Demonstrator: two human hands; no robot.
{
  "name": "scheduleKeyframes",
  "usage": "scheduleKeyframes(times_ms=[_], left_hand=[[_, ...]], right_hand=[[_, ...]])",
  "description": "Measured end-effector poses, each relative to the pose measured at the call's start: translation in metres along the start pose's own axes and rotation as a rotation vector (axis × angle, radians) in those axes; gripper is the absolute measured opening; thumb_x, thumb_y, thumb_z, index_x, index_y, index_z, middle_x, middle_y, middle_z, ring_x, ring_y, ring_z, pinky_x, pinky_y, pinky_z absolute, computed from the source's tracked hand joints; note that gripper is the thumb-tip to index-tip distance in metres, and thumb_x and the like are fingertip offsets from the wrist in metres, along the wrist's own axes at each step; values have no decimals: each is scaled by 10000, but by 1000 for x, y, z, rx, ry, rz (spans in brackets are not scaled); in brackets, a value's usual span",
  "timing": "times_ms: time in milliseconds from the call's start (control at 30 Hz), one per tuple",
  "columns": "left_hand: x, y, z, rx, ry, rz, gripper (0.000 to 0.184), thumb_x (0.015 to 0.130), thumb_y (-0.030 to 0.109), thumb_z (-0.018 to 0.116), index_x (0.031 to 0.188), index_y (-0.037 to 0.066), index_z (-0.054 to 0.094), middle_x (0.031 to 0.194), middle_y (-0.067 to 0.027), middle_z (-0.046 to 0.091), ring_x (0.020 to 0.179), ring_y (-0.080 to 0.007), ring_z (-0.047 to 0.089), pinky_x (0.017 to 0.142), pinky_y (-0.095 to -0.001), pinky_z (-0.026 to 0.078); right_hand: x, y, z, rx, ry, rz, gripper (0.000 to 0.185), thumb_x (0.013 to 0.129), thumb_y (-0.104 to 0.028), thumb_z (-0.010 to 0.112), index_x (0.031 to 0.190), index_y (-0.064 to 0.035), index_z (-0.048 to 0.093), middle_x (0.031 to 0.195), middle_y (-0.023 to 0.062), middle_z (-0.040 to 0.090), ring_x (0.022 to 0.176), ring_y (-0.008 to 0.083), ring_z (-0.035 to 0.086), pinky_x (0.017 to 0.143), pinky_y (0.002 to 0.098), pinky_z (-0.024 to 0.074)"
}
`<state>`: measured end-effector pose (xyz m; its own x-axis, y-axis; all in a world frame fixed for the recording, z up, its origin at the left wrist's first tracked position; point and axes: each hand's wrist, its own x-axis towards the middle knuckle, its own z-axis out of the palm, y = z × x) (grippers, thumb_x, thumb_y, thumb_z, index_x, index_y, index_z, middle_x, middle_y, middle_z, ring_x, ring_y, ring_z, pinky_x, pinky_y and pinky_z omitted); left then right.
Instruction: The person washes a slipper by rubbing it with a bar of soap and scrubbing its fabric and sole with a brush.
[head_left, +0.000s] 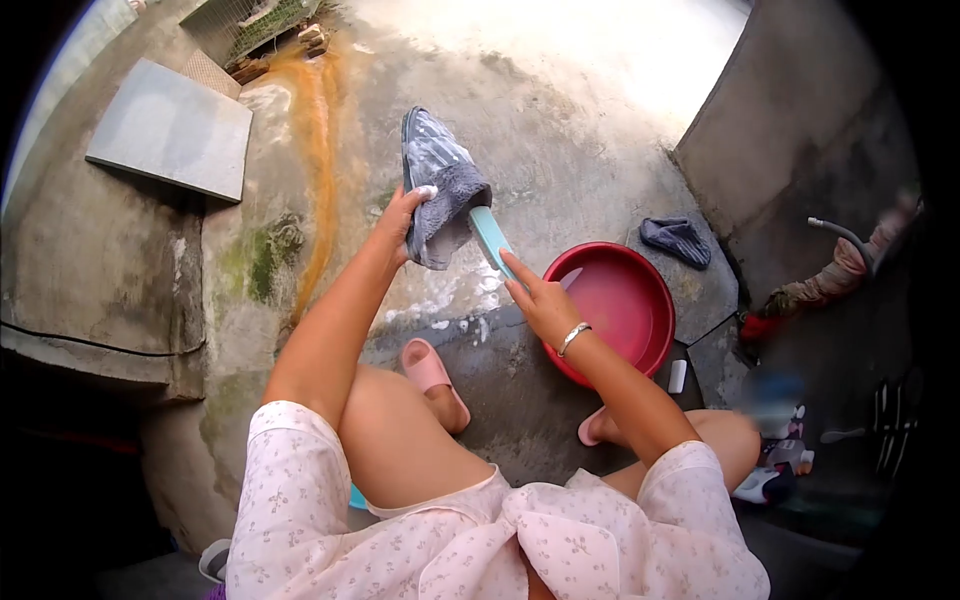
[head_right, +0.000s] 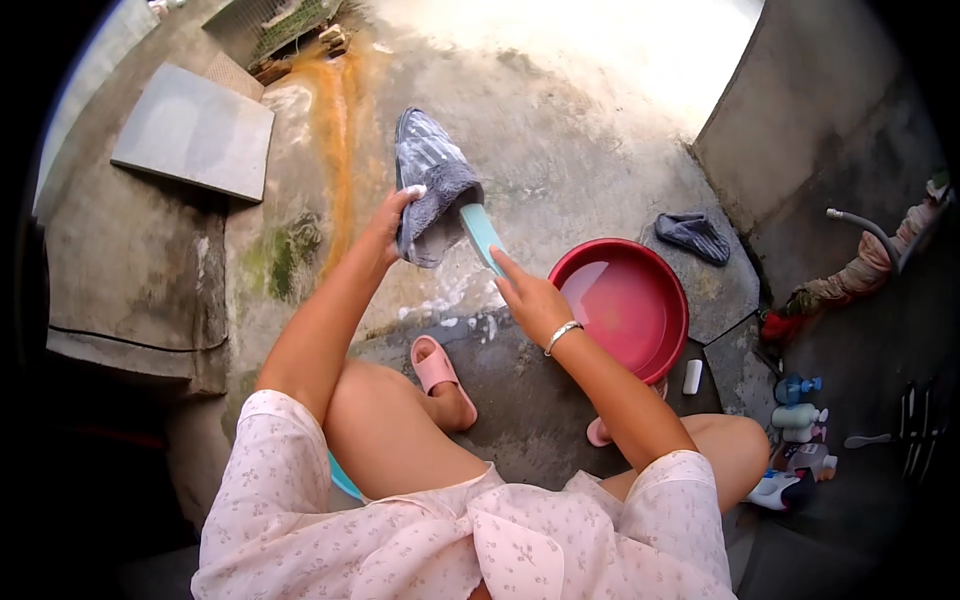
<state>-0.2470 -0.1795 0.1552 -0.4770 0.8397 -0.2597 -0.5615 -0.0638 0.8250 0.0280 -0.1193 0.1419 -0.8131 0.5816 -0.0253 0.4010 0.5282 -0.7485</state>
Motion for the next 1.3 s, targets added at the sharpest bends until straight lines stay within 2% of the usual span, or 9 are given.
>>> scheduleKeyframes(times_ms=[133, 333, 467, 633, 800, 933, 1000, 1200, 1300], left_hand=[[-6, 7, -6, 74, -26, -36, 640, 793, 43, 621, 1372, 79, 352, 1180, -151, 581, 1023, -286, 640, 879, -467, 551], [-22, 5, -15, 172, -4, -202, 683, 778, -29, 579, 1402, 79, 323, 1210, -183, 560, 1069, -291, 630, 887, -450, 563], [-15, -47, -21, 239, -32, -211, 706, 757, -28, 546, 1424, 56, 333, 1221, -144, 566, 1010, -233, 634, 882, -339, 533], [-2, -104, -26, 252, -43, -239, 683, 743, -8, 523, 1406, 50, 370, 1187, -113, 593, 1032, -203, 629, 870, -331, 537], [30, -121, -41, 115, 19, -230, 672, 742, -3, 530, 1397, 39, 386, 1146, -107, 611, 985, -180, 631, 835, -317, 538], [35, -160, -60, 288, -8, -223, 725, 733, -25, 547, 1433, 40, 368, 1195, -115, 601, 1016, -189, 613, 899, -307, 483], [35, -165, -63, 305, -7, -222, 743, 729, -28, 552, 1444, 39, 361, 1190, -100, 603, 1019, -179, 606, 915, -296, 467], [26, -171, -86, 293, 10, -196, 772, 702, -10, 550, 1448, 42, 359, 1263, -91, 566, 1129, -187, 558, 997, -310, 413], [20, -173, -86, 299, 32, -226, 790, 695, 14, 561, 1455, 39, 348, 1287, -84, 552, 1153, -185, 541, 1019, -307, 392]], right_hand=[[-16, 12, -19, 97, 24, 109, 479, 986, -337, 492, 1453, -303, 389, 786, 282, 615, 754, 440, 630, 661, 459, 479], [33, -19, -24, 165, 128, -45, 471, 997, -305, 483, 1457, -271, 389, 789, 253, 631, 716, 427, 634, 624, 453, 475], [79, -21, 14, -358, -53, -332, 510, 986, -328, 483, 1472, -350, 328, 721, 207, 636, 675, 387, 639, 590, 490, 479], [171, 35, 17, -256, 30, -1, 533, 968, -328, 511, 1468, -352, 325, 747, 222, 647, 700, 419, 638, 617, 509, 485], [135, 58, 56, -346, -157, -261, 545, 962, -339, 508, 1470, -364, 310, 753, 234, 647, 695, 421, 642, 613, 522, 482], [193, 97, 46, -341, -131, -92, 516, 973, -340, 491, 1464, -354, 330, 776, 237, 653, 732, 423, 643, 641, 509, 491], [212, 111, 52, -139, -60, 16, 496, 978, -340, 482, 1456, -330, 352, 786, 249, 651, 756, 434, 639, 665, 506, 493], [194, 95, 67, -247, -263, -128, 491, 971, -351, 494, 1445, -290, 384, 802, 266, 648, 768, 455, 630, 696, 510, 486], [218, 116, 73, 115, -97, 102, 457, 978, -328, 481, 1428, -272, 429, 818, 285, 645, 794, 462, 628, 708, 493, 481]])
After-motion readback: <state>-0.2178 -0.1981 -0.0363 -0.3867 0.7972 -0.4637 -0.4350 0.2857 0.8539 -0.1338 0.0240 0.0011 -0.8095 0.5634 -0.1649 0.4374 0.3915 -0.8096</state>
